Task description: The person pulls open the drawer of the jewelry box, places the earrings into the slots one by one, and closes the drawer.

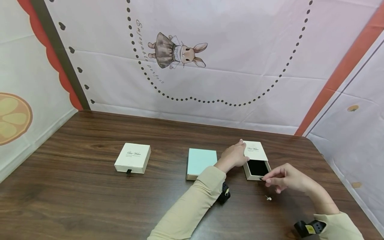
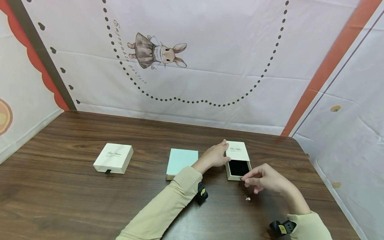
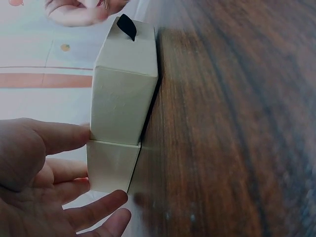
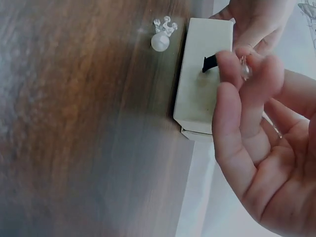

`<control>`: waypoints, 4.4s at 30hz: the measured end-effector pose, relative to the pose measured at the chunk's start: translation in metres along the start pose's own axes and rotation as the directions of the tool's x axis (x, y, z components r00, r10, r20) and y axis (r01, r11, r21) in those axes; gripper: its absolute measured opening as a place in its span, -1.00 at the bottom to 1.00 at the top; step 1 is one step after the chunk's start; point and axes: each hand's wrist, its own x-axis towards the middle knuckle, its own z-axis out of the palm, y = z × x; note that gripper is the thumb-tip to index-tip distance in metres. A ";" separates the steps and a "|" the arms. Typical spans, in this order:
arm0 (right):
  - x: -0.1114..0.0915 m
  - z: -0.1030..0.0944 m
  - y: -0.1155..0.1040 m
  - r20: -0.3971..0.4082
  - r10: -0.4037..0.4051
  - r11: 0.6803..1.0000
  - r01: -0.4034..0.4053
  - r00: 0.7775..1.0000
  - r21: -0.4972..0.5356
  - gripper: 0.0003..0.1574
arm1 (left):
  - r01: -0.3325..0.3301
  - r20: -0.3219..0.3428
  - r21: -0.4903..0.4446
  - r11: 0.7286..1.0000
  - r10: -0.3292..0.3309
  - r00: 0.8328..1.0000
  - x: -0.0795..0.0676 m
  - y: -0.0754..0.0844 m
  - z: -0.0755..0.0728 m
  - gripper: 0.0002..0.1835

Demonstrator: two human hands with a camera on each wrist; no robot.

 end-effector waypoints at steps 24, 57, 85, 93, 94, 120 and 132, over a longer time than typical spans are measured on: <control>0.013 0.001 -0.005 -0.278 0.089 0.989 -0.118 0.957 -0.088 -0.49 | -0.011 -0.007 -0.012 1.000 0.011 1.000 -0.001 0.000 0.000 -0.37; 0.025 0.004 -0.004 -0.425 0.134 0.949 -0.239 0.895 -0.205 -0.57 | -0.022 -0.017 -0.018 1.000 0.022 1.000 0.000 -0.002 0.001 -0.37; 0.032 0.007 -0.005 -0.517 0.077 0.902 -0.281 0.853 -0.329 -0.69 | -0.007 0.000 -0.021 1.000 0.007 1.000 0.000 -0.001 -0.001 -0.38; 0.033 0.008 -0.003 -0.521 0.061 0.885 -0.288 0.851 -0.367 -0.74 | -0.002 -0.002 -0.017 1.000 0.002 1.000 0.003 -0.002 0.002 -0.39; 0.033 0.008 -0.003 -0.523 0.058 0.883 -0.289 0.850 -0.371 -0.74 | 0.004 0.006 -0.020 1.000 -0.004 1.000 0.001 -0.001 0.000 -0.39; 0.028 0.012 -0.006 -0.385 -0.015 0.863 -0.183 0.923 -0.471 -0.82 | -0.001 -0.013 -0.024 1.000 0.001 1.000 0.002 -0.001 0.001 -0.38; 0.029 0.014 -0.009 -0.386 -0.108 0.804 -0.148 0.916 -0.575 -0.91 | -0.003 -0.003 -0.022 1.000 0.003 1.000 0.000 -0.001 0.001 -0.37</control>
